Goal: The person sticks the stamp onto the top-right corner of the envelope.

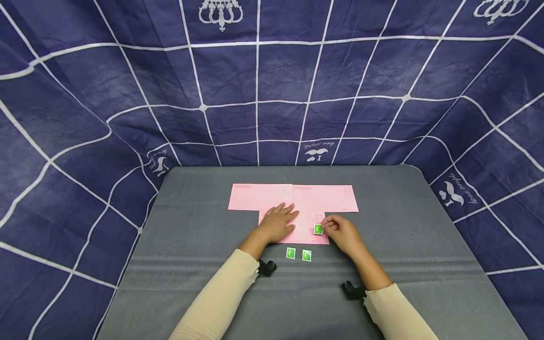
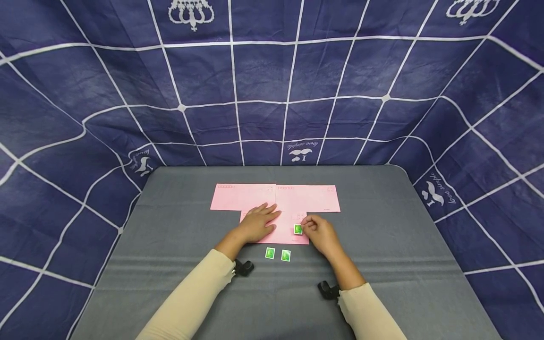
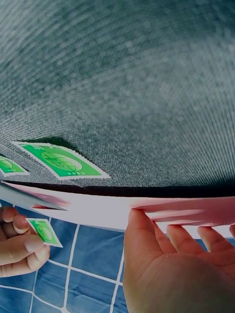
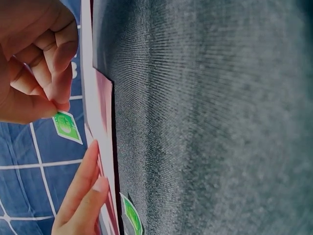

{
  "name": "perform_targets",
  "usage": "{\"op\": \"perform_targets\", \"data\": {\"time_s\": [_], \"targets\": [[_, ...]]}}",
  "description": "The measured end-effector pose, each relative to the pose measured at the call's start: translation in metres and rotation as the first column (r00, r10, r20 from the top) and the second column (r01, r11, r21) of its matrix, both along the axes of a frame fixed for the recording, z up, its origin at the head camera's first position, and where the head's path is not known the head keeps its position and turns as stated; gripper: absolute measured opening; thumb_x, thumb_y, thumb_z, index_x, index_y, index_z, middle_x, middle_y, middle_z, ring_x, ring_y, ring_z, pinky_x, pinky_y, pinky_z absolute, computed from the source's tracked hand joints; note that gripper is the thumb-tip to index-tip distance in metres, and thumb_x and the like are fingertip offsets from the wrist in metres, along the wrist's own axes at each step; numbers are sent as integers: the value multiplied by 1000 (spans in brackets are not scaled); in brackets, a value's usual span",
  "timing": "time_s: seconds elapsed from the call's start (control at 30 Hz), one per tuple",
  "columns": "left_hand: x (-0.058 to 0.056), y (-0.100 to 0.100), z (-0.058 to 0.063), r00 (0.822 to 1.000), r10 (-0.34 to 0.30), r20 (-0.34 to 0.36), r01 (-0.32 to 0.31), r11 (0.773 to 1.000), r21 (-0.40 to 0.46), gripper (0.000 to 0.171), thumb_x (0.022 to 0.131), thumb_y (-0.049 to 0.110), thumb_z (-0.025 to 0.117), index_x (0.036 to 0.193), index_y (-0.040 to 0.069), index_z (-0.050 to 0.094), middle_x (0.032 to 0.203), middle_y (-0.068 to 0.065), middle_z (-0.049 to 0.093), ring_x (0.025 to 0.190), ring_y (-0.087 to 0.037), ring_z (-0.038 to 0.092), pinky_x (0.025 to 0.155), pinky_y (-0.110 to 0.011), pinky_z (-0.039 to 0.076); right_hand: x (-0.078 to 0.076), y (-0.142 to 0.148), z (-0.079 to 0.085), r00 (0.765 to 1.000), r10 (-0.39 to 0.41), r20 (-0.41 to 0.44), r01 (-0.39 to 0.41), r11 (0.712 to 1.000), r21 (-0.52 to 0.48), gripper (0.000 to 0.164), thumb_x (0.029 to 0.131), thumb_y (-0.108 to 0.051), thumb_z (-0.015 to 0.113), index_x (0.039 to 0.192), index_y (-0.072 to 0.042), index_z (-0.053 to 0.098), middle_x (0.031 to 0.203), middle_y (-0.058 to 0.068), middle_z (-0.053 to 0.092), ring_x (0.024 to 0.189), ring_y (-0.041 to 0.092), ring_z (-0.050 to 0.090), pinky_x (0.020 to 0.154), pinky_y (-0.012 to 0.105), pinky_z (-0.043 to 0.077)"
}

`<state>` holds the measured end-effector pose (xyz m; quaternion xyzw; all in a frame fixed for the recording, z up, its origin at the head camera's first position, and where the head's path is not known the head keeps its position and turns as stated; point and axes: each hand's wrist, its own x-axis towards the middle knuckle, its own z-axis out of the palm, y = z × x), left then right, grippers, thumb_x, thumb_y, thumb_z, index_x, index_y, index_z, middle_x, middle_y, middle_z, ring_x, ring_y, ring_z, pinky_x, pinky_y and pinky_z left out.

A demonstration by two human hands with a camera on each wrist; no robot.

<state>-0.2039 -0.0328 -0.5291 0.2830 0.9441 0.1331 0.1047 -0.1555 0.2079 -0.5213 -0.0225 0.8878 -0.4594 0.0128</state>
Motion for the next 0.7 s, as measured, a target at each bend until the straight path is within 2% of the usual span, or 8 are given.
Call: {"op": "perform_targets", "data": {"time_s": [0.37,0.7], "targets": [[0,-1,1,1000,-2,-16,2,1000,-2,52,103,35,53,153,23,46,165,0,35,156,-30,27,125,-51,26,-16,-2,-7,1000,-19,0,19,999,-50,7,89,-1,67,94,-4,70,83,9,69,65,3,55,60,16,45],[0,0,-2,1000,1,-15,-1,1000,-13,53,103,36,51,154,25,45,166,1,33,156,-28,26,125,-50,25,-24,-3,-9,1000,-23,13,23,999,-35,9,90,-1,65,97,-3,69,84,8,68,65,4,56,60,17,47]]}}
